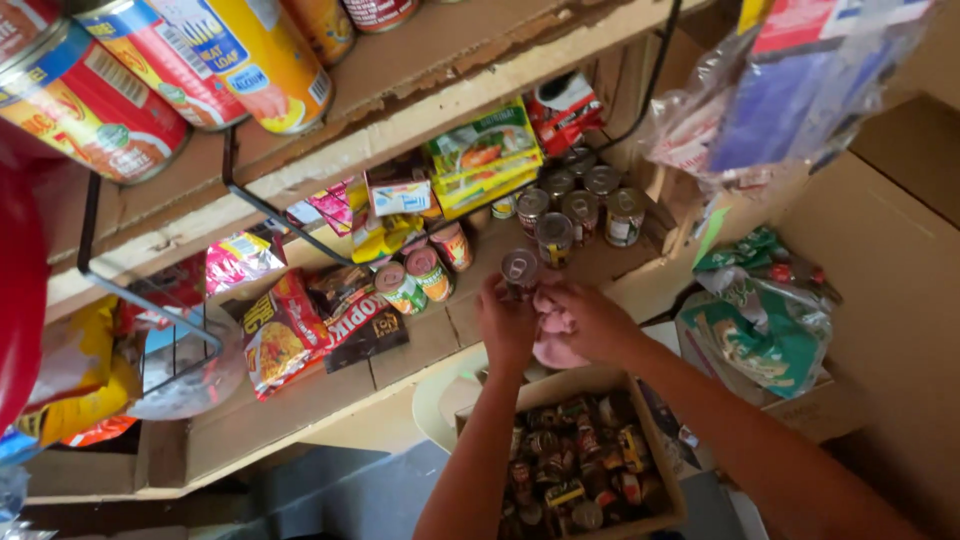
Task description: The recorder is wiping dust off canned goods with a cloth and organizing them onto shelves from a box on the floor.
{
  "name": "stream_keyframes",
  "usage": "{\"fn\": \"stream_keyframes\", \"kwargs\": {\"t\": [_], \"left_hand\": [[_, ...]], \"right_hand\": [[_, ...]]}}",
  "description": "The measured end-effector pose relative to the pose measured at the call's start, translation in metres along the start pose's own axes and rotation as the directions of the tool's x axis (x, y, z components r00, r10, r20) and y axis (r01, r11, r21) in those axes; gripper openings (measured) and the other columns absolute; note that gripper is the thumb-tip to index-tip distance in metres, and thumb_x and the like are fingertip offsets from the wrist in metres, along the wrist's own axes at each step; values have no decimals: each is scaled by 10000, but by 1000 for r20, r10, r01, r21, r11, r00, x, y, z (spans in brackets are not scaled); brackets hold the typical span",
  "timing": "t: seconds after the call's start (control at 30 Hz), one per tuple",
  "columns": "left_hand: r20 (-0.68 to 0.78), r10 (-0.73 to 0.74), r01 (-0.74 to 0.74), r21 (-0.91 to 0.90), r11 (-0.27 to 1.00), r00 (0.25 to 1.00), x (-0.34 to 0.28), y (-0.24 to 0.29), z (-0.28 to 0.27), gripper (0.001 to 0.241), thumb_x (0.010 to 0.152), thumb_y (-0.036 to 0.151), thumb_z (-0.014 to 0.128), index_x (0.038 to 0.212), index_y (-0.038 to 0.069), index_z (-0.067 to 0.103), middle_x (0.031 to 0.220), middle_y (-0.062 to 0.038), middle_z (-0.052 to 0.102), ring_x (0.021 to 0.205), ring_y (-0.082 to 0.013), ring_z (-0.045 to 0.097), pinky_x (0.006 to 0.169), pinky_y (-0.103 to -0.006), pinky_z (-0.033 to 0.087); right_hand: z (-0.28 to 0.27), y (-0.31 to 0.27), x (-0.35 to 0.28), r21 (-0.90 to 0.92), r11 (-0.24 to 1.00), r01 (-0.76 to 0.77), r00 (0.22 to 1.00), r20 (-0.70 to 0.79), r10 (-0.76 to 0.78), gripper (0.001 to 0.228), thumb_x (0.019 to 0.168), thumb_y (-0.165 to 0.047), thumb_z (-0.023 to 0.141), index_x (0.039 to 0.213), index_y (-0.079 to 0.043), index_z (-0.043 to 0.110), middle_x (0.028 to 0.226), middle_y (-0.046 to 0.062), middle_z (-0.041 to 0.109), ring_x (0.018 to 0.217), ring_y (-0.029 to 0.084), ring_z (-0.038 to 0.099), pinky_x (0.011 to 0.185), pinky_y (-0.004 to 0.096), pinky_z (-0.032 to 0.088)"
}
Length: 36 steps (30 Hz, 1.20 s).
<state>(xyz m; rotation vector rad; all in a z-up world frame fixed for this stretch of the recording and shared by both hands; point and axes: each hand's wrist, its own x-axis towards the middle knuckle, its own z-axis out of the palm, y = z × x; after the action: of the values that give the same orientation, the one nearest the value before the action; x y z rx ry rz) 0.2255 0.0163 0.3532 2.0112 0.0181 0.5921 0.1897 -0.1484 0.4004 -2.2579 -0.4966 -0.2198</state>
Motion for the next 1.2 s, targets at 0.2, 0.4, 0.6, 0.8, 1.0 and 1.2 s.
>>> {"fn": "stream_keyframes", "kwargs": {"t": [0.2, 0.4, 0.6, 0.8, 1.0, 1.2], "left_hand": [[1, -7, 7, -161, 987, 1000, 40, -23, 16, 444, 871, 148, 768, 1266, 51, 590, 1124, -178, 668, 964, -352, 722, 816, -442, 576], [-94, 150, -145, 54, 988, 984, 90, -47, 45, 446, 848, 223, 796, 1188, -1, 616, 1065, -251, 689, 971, -456, 660, 821, -503, 541], [-7, 61, -61, 21, 998, 998, 108, -58, 62, 274, 903, 198, 694, 1087, -3, 725, 1025, -251, 729, 993, -453, 674, 838, -506, 537], [-30, 185, -187, -81, 979, 982, 107, -30, 60, 231, 873, 118, 707, 1061, -13, 726, 992, -251, 729, 913, -429, 677, 812, -464, 541], [94, 46, -14, -317, 948, 995, 72, -69, 87, 317, 858, 71, 738, 1161, 34, 652, 1016, -168, 750, 899, -271, 731, 777, -386, 578], [344, -72, 182, -301, 936, 936, 48, -14, 43, 544, 833, 21, 596, 1374, 72, 560, 1153, -135, 752, 882, -241, 761, 734, -365, 596]], "right_hand": [[34, 21, 32, 65, 998, 4, 1000, 19, -6, 625, 703, -84, 736, 1305, -138, 576, 1190, 175, 649, 1067, 411, 634, 864, 475, 555], [50, 22, 71, -181, 976, -124, 986, 91, 142, 770, 737, -138, 743, 1455, -73, 471, 1285, 208, 571, 1071, 436, 607, 863, 534, 518], [40, -3, 52, -380, 913, -145, 976, 97, 196, 468, 744, -253, 785, 1152, -78, 636, 1254, 159, 572, 1087, 368, 626, 898, 483, 538], [24, 12, 13, 108, 927, -360, 910, -179, 374, 542, 718, -213, 758, 1251, -246, 662, 1281, 43, 629, 1067, 275, 705, 857, 394, 606], [2, 36, 20, 13, 970, -244, 957, -157, 243, 664, 692, -165, 802, 1330, -216, 625, 1299, 88, 610, 1111, 337, 655, 886, 427, 556], [4, 28, 31, 57, 988, -141, 988, -48, 144, 691, 660, -163, 822, 1323, -159, 627, 1289, 137, 597, 1108, 337, 648, 899, 414, 564]]}}
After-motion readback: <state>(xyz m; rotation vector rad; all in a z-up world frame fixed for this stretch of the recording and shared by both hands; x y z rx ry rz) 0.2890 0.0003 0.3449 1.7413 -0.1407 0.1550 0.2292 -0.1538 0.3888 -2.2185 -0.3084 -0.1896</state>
